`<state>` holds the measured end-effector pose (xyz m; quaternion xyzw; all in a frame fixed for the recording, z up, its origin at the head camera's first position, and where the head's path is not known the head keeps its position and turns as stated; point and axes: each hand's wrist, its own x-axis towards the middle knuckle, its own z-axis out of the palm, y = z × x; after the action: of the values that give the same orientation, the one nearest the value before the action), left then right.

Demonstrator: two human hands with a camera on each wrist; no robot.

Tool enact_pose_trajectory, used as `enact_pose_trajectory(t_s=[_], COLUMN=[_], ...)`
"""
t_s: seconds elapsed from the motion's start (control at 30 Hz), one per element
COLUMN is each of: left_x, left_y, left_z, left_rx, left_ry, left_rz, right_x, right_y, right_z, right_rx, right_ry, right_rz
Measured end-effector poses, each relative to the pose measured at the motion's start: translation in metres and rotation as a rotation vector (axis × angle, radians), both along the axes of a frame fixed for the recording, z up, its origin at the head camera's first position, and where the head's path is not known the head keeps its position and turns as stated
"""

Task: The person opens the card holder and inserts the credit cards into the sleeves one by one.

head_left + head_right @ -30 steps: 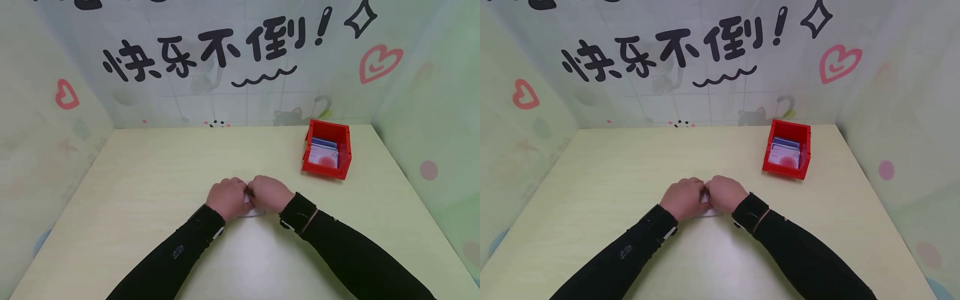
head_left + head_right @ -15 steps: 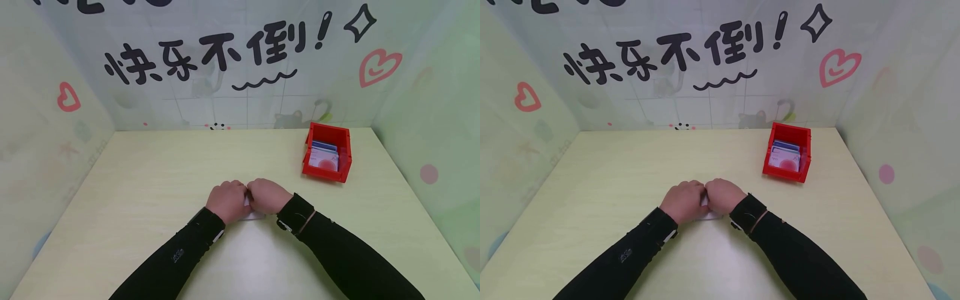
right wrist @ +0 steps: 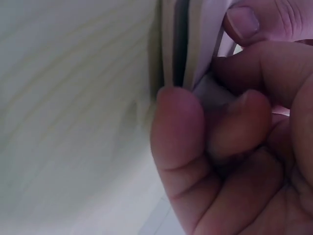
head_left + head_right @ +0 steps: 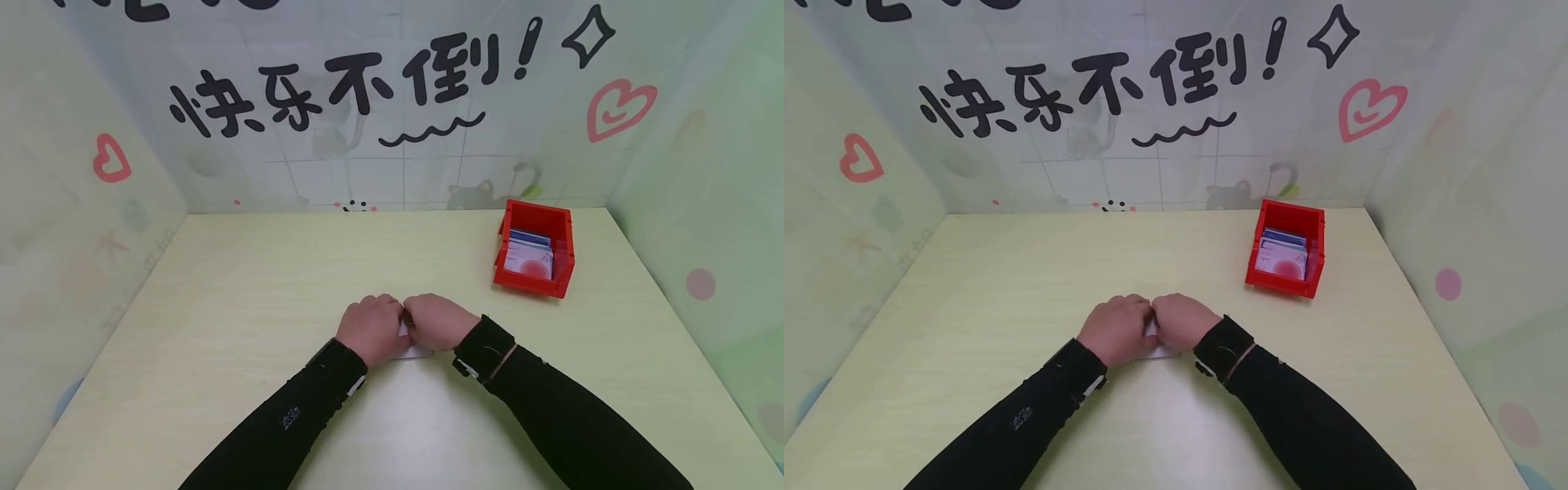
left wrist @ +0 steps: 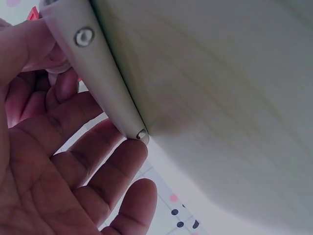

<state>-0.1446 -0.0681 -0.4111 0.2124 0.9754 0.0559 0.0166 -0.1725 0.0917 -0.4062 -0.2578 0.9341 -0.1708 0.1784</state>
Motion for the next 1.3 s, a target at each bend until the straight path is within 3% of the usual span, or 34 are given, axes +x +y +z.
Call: enact_pose_trajectory(t_s=[0.2, 0.6, 0.77, 1.0, 1.3], left_x=[-0.001, -0.002, 0.003, 0.008, 0.008], left_y=[0.0, 0.006, 0.013, 0.023, 0.02], left_z=[0.0, 0.008, 0.009, -0.003, 0.0], left_rx=[-0.01, -0.062, -0.044, -0.032, -0.025], left_ry=[0.0, -0.063, -0.078, -0.073, -0.088], left_rz=[-0.001, 0.0, -0.035, -0.075, -0.072], right_x=[0.001, -0.004, -0.004, -0.004, -0.008], right_y=[0.004, 0.027, 0.035, 0.045, 0.056], right_z=[0.003, -0.002, -0.002, -0.006, -0.008], right_rx=[-0.002, -0.09, -0.116, -0.152, -0.211], right_ry=[-0.015, -0.13, -0.122, -0.112, -0.207], right_rz=[-0.023, -0.181, -0.207, -0.203, -0.223])
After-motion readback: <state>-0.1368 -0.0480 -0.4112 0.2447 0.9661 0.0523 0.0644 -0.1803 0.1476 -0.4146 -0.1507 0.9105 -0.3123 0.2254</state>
